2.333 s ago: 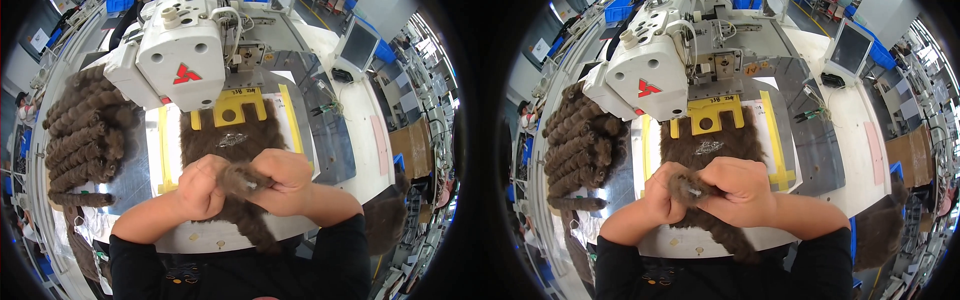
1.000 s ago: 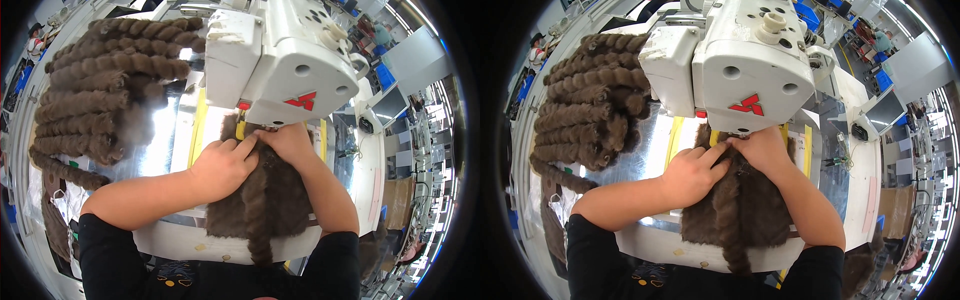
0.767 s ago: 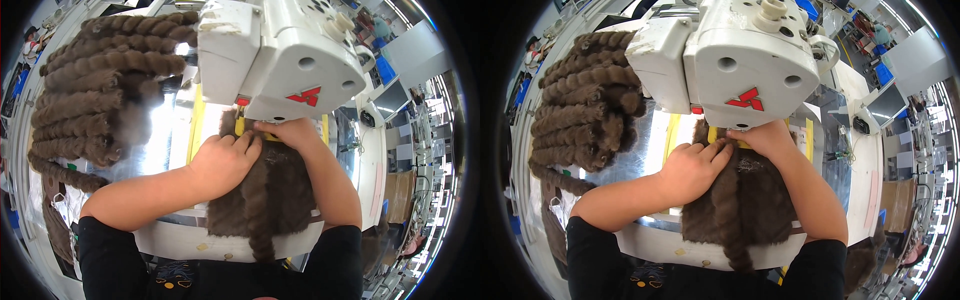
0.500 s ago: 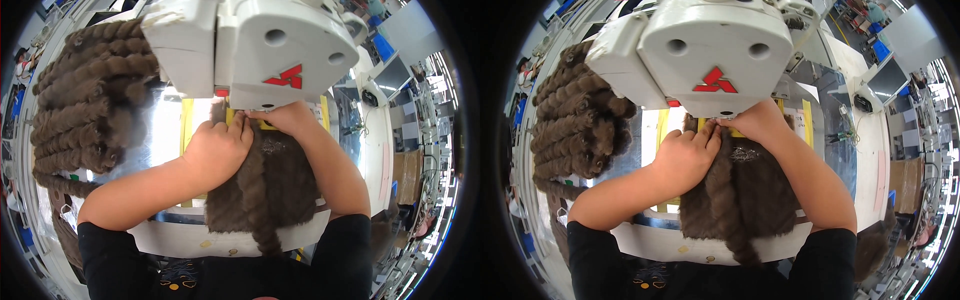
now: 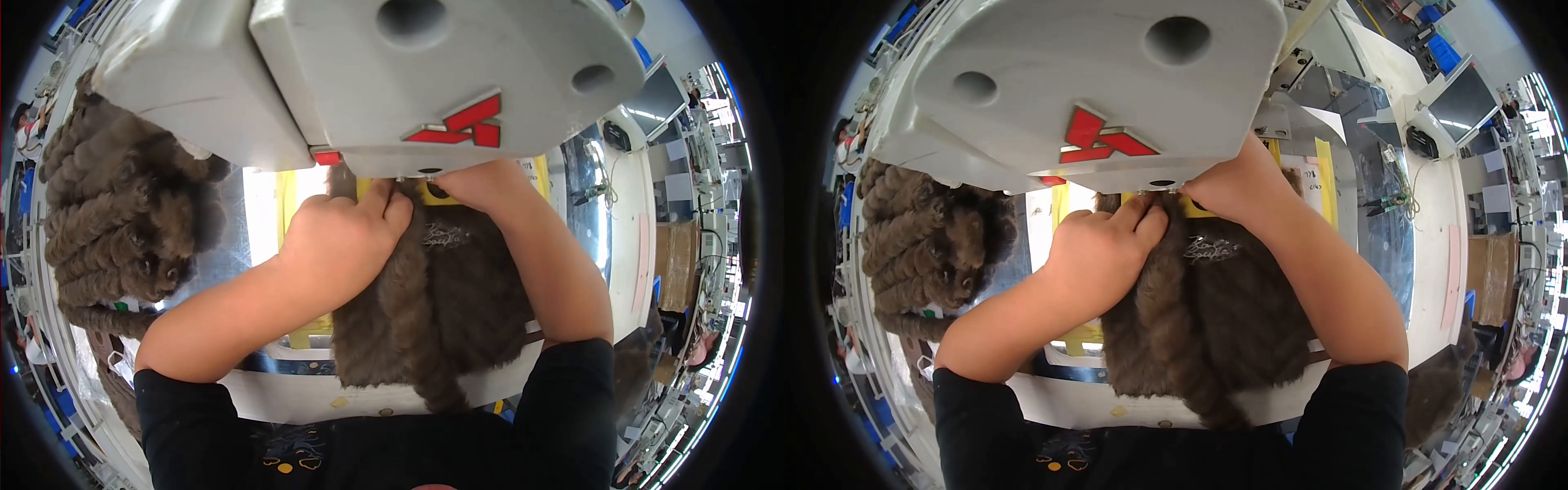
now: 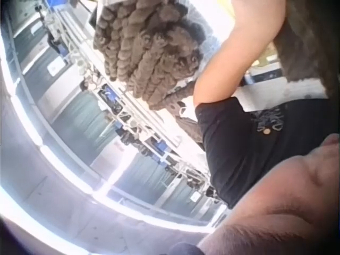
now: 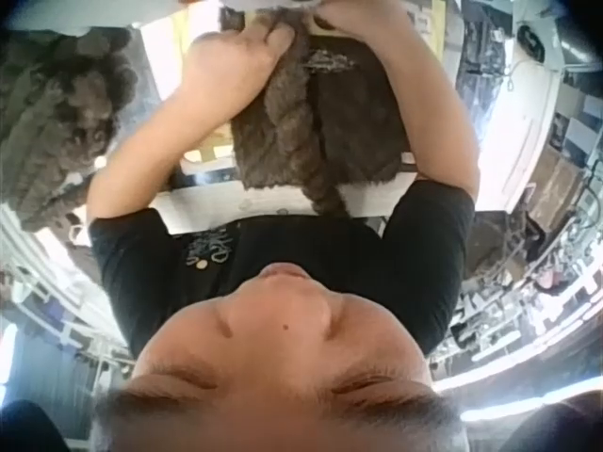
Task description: Sewing fur pieces onto a fabric base using an industrial sewing machine.
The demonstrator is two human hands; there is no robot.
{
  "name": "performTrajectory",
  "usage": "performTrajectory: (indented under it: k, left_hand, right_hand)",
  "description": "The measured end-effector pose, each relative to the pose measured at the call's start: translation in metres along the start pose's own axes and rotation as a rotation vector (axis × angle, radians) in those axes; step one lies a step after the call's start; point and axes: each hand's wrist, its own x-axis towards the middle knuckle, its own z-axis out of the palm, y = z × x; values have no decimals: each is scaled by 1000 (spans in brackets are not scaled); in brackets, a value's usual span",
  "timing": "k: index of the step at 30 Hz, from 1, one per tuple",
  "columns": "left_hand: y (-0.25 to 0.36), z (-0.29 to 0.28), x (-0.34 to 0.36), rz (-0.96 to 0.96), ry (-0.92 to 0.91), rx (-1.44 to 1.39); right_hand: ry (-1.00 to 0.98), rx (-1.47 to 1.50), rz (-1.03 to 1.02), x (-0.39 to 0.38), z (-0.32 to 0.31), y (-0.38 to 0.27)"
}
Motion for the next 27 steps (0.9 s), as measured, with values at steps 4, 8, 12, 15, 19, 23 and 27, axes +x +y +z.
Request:
performTrajectory:
  k: [4,8,12,15,19,23,27]
  left_hand:
    - [-1,2,5,-1,1,-8]
    - [4,5,8,11,24,33]
    - [4,5,6,-30,13,11]
    - [6,5,8,-45,37,-4]
    - [7,3,7,-52,15,-96]
    - [5,1,3,-32,54,-117]
    - [-1,-5,-1,-13,-41,-154]
  right_hand:
    - [23,24,40,2,3,3]
    - [-19,-12,35,-7,0,8]
    - [-33,119,167,-28,-16,-19]
    - [-193,114,58,-42,-23,-18]
    - [-253,-8,-139,-48,-10,-8]
    - [-179,-268,-305,-53,-7,-14]
    - [-237,-352,-242,-55,-7,-30]
